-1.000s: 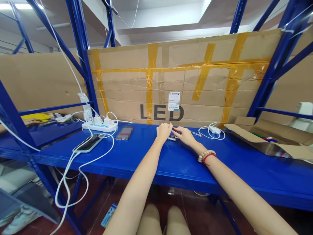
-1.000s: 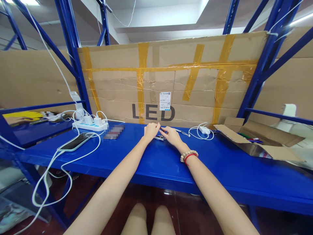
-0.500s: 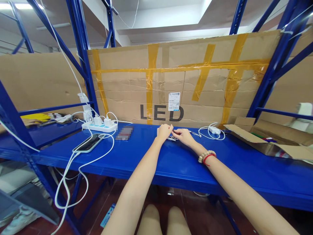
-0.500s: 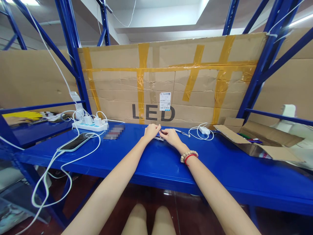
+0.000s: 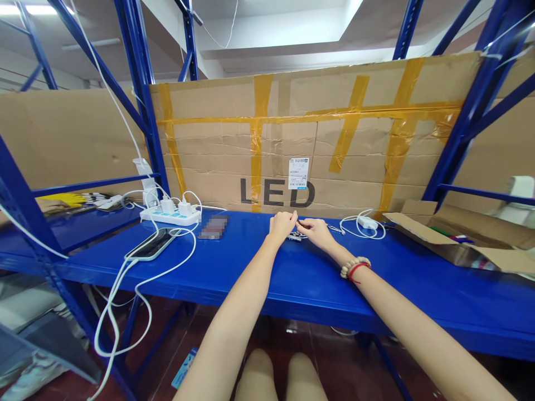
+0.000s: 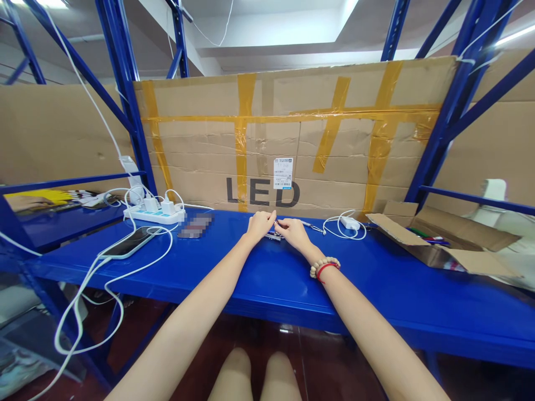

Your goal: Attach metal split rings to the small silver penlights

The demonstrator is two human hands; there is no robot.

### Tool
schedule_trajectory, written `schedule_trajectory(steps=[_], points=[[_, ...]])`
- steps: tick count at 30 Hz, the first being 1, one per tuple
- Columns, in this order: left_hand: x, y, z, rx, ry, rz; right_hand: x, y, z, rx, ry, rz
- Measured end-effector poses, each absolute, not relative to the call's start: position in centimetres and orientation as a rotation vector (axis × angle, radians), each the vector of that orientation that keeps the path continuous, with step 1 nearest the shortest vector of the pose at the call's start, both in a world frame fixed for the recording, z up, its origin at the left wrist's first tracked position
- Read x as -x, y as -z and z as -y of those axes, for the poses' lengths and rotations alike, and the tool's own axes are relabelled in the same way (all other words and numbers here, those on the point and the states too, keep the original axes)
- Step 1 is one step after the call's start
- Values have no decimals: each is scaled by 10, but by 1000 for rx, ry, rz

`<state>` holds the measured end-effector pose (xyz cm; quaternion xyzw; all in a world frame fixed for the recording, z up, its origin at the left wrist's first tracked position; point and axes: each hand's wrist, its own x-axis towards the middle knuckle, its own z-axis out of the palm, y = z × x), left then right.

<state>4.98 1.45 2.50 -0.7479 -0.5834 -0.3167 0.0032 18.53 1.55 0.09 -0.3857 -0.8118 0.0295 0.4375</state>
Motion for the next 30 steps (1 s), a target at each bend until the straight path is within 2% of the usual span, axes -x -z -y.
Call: schedule_trajectory(steps=[18,24,30], points=[[-52,-21,-17,2370,1116,1839,-185,-2,-20,1045,55,1942],[-56,-22,-16,2334,1271,1992,-188,-4,-21,1066,88,1918],[-56,-24,-15,2218,1271,2143,-193,-5,-20,1112,141,1864]])
